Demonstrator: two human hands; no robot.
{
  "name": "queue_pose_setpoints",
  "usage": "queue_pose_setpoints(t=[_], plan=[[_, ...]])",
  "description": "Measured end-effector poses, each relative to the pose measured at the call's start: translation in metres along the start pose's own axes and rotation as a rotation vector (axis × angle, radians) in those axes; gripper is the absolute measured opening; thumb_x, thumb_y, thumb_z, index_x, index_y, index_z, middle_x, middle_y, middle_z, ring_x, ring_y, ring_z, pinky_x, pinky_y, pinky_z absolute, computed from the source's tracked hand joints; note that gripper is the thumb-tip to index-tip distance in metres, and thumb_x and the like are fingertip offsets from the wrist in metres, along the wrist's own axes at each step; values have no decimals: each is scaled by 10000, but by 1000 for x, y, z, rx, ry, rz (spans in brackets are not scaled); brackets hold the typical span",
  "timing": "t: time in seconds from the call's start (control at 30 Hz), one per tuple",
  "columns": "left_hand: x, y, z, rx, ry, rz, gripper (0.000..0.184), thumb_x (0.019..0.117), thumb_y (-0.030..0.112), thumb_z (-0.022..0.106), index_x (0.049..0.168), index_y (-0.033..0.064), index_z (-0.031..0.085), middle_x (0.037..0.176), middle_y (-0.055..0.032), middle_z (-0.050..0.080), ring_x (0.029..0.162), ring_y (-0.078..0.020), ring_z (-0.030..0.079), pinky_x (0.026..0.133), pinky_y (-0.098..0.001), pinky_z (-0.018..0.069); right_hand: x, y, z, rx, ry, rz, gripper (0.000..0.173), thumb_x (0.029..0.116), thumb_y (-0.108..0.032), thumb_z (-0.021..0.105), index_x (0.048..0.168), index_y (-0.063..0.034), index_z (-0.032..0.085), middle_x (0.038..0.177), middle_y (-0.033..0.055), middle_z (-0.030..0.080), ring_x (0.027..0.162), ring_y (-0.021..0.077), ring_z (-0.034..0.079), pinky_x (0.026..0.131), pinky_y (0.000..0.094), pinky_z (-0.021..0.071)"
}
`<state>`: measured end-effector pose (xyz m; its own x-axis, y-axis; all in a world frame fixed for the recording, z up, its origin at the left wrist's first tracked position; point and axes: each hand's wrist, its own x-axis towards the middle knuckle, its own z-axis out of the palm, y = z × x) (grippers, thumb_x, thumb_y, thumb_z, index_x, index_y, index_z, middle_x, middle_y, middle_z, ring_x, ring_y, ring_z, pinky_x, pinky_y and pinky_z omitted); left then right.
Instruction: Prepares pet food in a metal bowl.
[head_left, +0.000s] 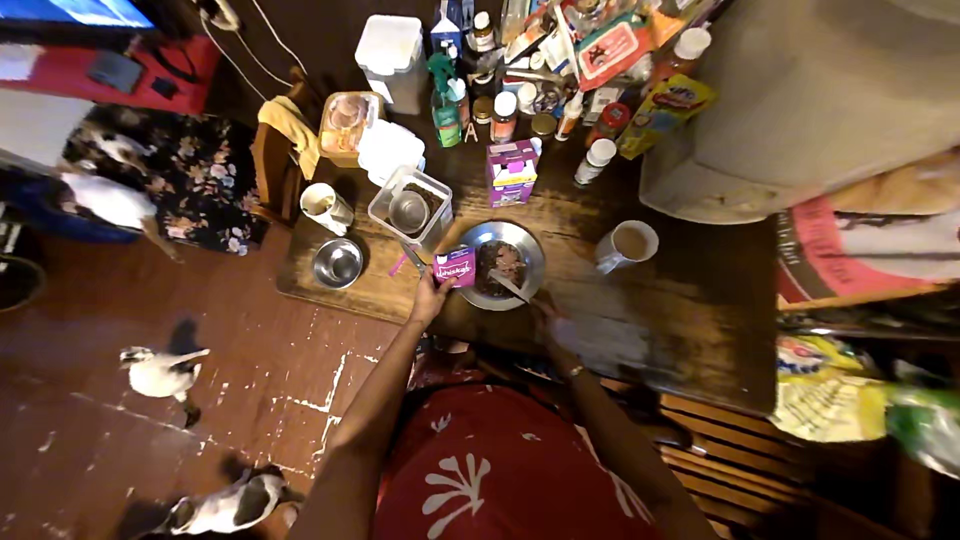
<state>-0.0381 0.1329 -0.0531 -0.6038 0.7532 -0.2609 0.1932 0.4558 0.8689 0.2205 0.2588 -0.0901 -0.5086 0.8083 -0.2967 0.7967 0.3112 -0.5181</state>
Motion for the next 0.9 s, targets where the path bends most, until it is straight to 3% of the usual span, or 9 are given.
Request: queue_pose_setpoints(t=[0.13,0.27,0.43,0.63,0.77,0.9], plan=[[-9,-10,-8,-40,16,-17,335,966,114,712,1203,-89,590,1045,-223,690,934,-287,695,904,-463,563,4,-2,-1,111,166,-138,302,1036,-195,566,1261,-83,733,1207,236,703,1040,432,703,886,600,563],[-18,-17,-13,-128,17,-69,409,954,68,713,1304,-78,557,1119,-203,702,988,-245,712,950,-424,569,17,11,6,77,101,-65,320,1056,-189,536,1313,-98,702,1278,223,683,1110,440,683,934,627,531],[-18,-23,-17,-115,27,-137,519,848,88,836,1287,-57,602,1205,-195,699,1148,-263,676,1055,-443,514,18,-3,-16,44,84,-27,329,1066,-240,528,1321,-122,697,1270,205,690,1103,413,690,944,605,534],[-21,-43,-31,-72,160,-221,367,885,146,811,1160,-52,672,1066,-185,731,986,-259,718,957,-461,559,28,0,-14,12,53,-12,334,1070,-260,522,1330,-139,693,1296,185,685,1132,401,683,970,601,525],[-20,-64,-56,-60,221,-191,403,909,139,786,1229,-63,644,1175,-222,704,1124,-306,681,1035,-488,514,38,6,-15,58,48,-47,314,1056,-222,553,1307,-106,703,1257,183,705,1117,382,694,974,587,526],[-18,-82,-79,0,264,-273,511,929,199,773,1326,-54,578,1230,-238,682,1170,-339,664,1061,-513,495,48,24,-11,87,-1,-35,331,1047,-190,577,1323,-24,652,1205,244,698,1114,405,680,1002,576,508]])
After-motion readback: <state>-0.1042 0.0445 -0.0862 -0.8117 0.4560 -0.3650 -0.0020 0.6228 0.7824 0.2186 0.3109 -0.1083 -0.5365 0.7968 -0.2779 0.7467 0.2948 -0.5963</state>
